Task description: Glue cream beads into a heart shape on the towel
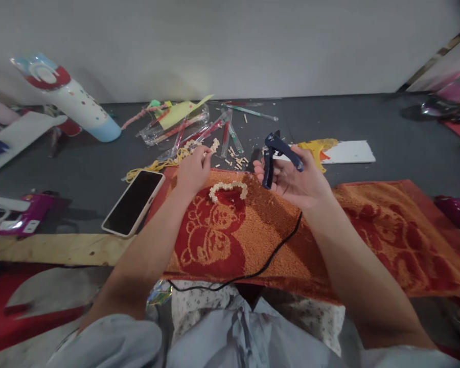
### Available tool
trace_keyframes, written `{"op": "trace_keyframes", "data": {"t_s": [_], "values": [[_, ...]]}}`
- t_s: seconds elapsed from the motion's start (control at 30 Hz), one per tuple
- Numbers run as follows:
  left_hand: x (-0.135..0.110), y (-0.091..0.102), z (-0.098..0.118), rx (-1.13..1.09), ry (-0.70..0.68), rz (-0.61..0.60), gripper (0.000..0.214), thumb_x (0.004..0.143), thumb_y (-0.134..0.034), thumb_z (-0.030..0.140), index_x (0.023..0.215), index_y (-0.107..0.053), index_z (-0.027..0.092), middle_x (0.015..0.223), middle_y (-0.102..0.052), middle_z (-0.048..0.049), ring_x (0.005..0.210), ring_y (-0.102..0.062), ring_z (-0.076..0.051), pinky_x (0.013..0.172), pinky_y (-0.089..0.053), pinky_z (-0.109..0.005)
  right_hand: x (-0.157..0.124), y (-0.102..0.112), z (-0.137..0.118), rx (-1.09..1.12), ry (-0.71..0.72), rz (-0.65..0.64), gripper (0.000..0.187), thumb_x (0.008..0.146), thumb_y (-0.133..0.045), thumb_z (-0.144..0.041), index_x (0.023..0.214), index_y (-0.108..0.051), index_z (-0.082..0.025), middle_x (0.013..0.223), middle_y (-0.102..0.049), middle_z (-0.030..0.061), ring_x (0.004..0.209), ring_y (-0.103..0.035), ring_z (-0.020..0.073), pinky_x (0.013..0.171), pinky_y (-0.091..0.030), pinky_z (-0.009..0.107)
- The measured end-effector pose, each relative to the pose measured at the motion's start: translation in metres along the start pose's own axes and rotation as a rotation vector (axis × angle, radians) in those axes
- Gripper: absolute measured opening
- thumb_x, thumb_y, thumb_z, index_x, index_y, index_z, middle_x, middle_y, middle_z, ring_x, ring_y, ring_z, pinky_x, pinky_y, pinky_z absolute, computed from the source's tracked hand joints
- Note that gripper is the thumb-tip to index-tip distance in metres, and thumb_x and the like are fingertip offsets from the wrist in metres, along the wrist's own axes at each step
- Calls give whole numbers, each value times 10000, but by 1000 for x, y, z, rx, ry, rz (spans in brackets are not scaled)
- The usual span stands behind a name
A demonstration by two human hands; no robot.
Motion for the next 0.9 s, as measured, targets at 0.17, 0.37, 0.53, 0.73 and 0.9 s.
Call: {"op": "trace_keyframes", "data": {"t_s": [0.17,0.37,0.53,0.73,0.9], "values": [[1,0,1,-13,-5,8,151,935,-493,285,998,-619,229,707,-608,-12,662,-541,-186,671,-369,-317,1,2,1,6,-27,40,471,778,-610,-587,982,-681,-169,1010,-750,124,891,-706,207,837,-622,304],[0,0,-1,-33,-23,37,125,927,-509,272,981,-614,233,724,-611,-7,666,-527,-171,671,-363,-304,5,8,5,-20,-37,61,450,759,-641,-592,954,-683,-189,1070,-739,132,995,-697,246,897,-611,353],[0,-1,-2,-48,-48,57,117,919,-521,270,967,-623,235,686,-600,-1,648,-511,-171,660,-360,-302,4,6,3,-10,7,16,432,746,-633,-629,914,-665,-232,1014,-748,104,1065,-675,277,947,-586,444],[0,-1,-1,-31,-30,35,122,918,-517,259,965,-625,227,673,-586,2,614,-492,-167,646,-350,-308,5,8,4,55,-27,23,425,746,-616,-623,896,-662,-229,966,-746,90,1006,-680,250,909,-595,415],[-1,-1,0,-29,-36,23,134,929,-505,273,985,-620,231,667,-583,4,624,-503,-173,655,-352,-307,5,6,5,139,-45,-17,410,728,-639,-628,905,-647,-258,943,-742,65,1006,-677,255,927,-574,469]]}}
Point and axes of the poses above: each hand's wrist, its own x-axis towards the middle knuckle, its own y-axis out of the back of the hand, z = x × y, the point moved 5 cm from there along x, towards the middle knuckle
